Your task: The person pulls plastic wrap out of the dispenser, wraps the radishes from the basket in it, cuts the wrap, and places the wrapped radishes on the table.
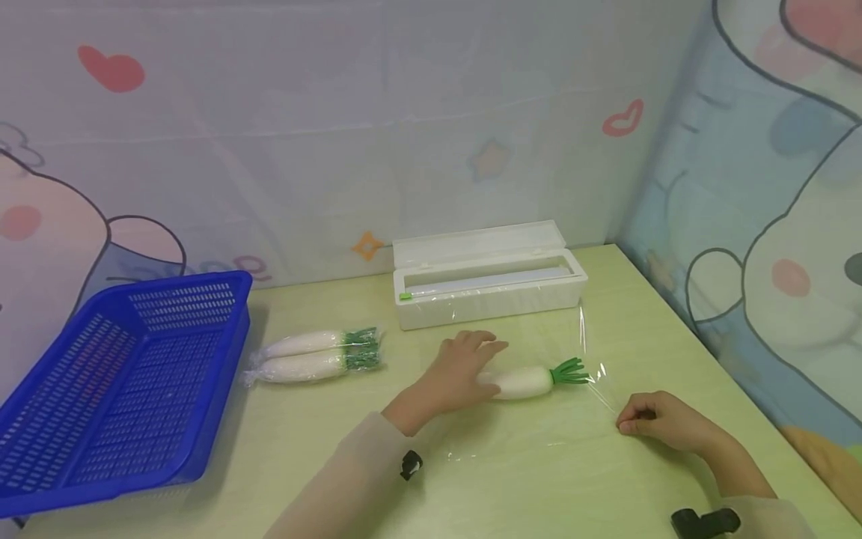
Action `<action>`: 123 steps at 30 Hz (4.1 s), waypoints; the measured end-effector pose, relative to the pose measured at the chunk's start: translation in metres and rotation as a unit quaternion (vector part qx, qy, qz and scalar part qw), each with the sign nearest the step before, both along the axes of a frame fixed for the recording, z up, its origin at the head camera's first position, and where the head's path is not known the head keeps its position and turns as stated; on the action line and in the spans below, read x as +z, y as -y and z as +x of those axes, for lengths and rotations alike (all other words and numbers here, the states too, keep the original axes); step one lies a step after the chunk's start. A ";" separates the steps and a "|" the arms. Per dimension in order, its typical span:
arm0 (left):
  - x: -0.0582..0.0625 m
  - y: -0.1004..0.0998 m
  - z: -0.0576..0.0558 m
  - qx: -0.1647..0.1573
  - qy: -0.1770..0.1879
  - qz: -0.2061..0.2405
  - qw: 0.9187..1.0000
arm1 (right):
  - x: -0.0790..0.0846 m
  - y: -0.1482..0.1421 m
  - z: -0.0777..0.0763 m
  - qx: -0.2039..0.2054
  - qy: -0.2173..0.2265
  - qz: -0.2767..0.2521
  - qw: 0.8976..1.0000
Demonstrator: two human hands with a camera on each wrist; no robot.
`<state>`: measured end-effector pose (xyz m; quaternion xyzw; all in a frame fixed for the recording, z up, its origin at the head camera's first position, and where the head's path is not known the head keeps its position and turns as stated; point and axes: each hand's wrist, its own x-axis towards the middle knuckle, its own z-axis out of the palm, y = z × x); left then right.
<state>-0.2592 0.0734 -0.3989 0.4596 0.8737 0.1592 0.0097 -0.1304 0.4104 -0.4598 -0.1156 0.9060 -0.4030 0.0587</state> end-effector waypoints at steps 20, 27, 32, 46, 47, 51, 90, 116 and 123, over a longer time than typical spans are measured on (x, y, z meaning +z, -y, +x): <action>-0.022 0.078 0.033 0.000 0.064 0.029 0.998 | -0.001 0.000 0.000 -0.003 -0.002 0.017 1.000; -0.030 0.083 0.033 0.001 0.082 -0.025 0.996 | 0.000 0.001 0.000 -0.007 0.006 0.013 1.000; -0.032 0.085 0.032 -0.004 0.100 -0.043 0.994 | 0.000 0.002 0.000 -0.005 0.008 0.012 1.000; -0.036 0.086 0.030 -0.054 0.068 -0.053 0.995 | 0.000 0.000 -0.001 0.000 0.007 0.021 1.000; -0.036 0.086 0.030 -0.055 0.060 -0.057 0.995 | 0.000 -0.001 -0.001 0.003 0.001 0.023 1.000; -0.034 0.086 0.031 -0.053 0.053 -0.073 0.995 | 0.000 -0.004 -0.001 0.010 -0.016 0.025 1.000; -0.019 0.089 -0.029 0.046 0.184 0.115 0.975 | 0.043 -0.004 -0.059 -0.039 -0.102 0.055 0.993; -0.036 0.079 -0.038 0.074 0.192 0.039 0.978 | 0.020 -0.008 -0.068 -0.078 0.013 0.074 0.994; -0.017 0.079 -0.028 0.096 0.148 0.119 0.977 | 0.038 -0.014 -0.054 -0.141 -0.085 0.080 0.983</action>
